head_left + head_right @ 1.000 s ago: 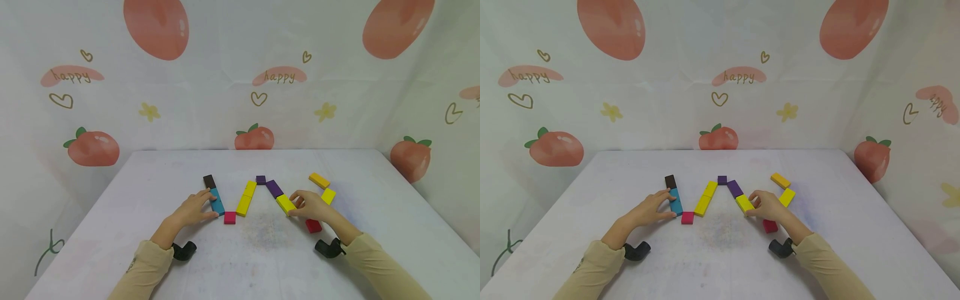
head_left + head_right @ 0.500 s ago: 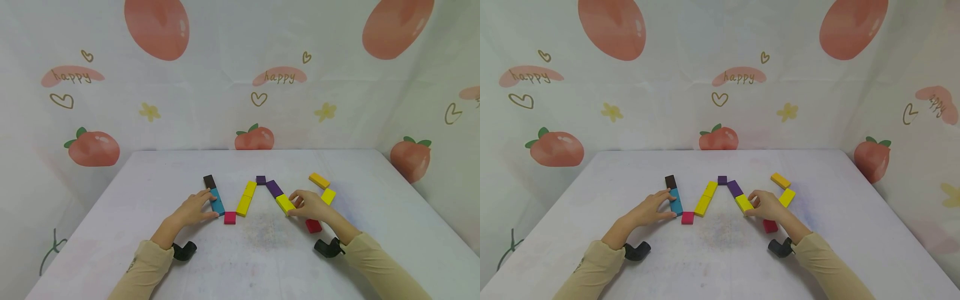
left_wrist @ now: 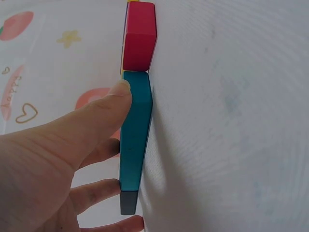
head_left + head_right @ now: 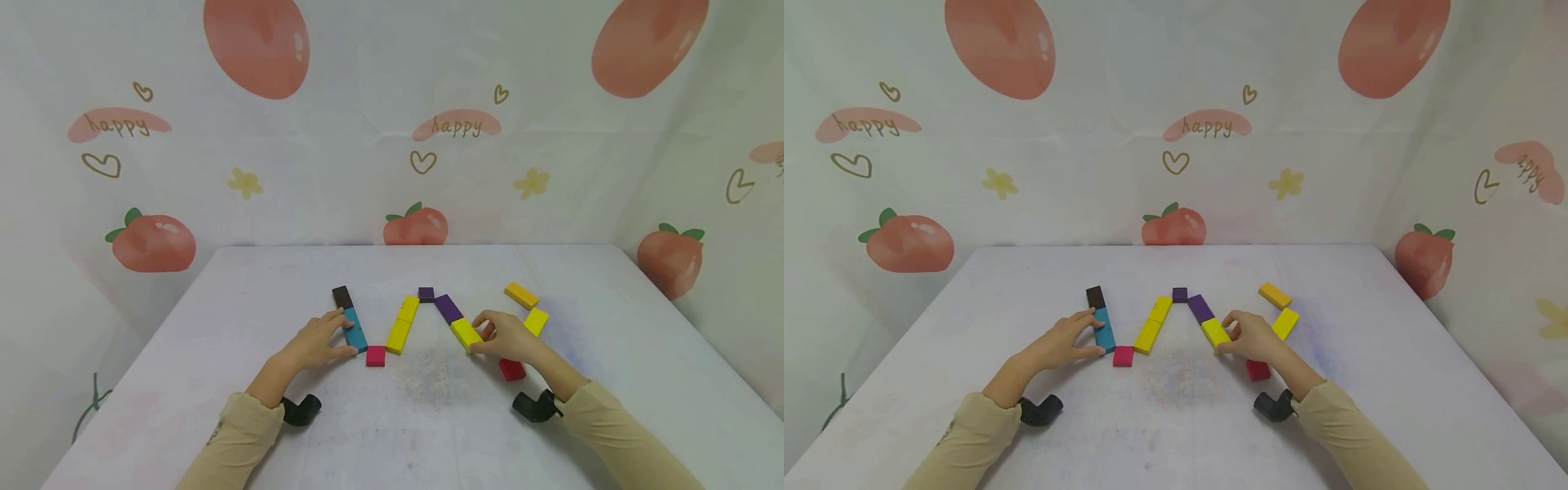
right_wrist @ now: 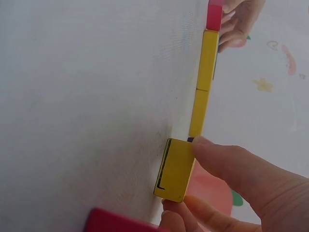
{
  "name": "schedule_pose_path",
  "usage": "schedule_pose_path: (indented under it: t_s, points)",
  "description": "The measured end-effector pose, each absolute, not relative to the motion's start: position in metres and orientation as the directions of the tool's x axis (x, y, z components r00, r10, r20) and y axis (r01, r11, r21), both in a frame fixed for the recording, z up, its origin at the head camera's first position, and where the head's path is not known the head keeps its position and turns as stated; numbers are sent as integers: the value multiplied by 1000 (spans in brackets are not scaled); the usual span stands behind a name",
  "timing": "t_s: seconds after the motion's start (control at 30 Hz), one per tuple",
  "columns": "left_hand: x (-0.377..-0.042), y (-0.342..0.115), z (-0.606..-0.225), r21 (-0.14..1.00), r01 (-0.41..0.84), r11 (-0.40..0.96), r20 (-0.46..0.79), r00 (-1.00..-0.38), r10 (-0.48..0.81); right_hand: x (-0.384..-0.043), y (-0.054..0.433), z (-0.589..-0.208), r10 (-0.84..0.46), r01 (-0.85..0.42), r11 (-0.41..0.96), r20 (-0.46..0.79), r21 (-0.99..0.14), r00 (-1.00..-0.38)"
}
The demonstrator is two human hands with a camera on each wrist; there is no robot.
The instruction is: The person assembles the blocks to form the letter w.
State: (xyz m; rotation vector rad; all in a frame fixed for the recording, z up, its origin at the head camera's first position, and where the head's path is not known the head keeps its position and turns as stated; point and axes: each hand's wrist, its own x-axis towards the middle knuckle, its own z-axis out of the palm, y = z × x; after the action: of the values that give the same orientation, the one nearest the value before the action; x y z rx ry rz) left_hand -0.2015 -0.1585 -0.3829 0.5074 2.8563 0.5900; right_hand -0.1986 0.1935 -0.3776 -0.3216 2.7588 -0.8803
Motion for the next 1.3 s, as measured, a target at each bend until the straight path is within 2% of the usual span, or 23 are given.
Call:
schedule_pose_path:
  t_s: [1.3]
  points:
    - [-201, -159, -382, 414, 300, 859, -99, -924, 370, -200, 195, -380, -285, -155, 772, -117, -617, -951]
